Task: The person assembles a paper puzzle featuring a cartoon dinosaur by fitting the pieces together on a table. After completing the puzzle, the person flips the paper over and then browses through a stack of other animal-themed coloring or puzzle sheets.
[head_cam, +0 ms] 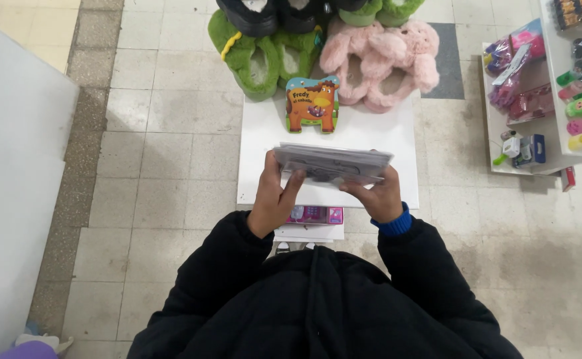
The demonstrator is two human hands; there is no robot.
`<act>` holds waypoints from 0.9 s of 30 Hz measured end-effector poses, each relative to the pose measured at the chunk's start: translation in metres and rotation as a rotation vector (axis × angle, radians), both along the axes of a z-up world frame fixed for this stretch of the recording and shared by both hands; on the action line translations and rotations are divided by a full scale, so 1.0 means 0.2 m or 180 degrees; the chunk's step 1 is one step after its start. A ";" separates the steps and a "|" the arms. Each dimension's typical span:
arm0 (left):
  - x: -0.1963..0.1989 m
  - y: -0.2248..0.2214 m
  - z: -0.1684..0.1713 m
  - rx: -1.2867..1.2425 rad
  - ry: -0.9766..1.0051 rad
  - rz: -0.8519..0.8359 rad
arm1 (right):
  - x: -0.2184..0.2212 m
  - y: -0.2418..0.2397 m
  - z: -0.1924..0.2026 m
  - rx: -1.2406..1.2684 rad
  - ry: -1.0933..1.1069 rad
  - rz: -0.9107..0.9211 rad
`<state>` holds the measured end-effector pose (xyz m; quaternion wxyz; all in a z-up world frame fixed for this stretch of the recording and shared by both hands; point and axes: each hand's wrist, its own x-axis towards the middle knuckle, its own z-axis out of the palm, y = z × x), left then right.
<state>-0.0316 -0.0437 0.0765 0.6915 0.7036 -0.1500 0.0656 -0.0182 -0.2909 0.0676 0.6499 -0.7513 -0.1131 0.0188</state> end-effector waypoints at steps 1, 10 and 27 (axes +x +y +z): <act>0.02 0.00 0.02 0.0002 0.0000 0.0004 | 0.02 0.01 0.00 0.0002 0.0000 0.0004; 0.16 -0.02 -0.20 0.0196 0.0288 -0.0132 | 0.06 0.01 -0.24 -0.0628 -0.0039 -0.0115; 0.16 -0.07 -0.36 0.1141 0.0304 0.0056 | 0.08 -0.09 -0.52 -0.0666 0.0583 -0.0071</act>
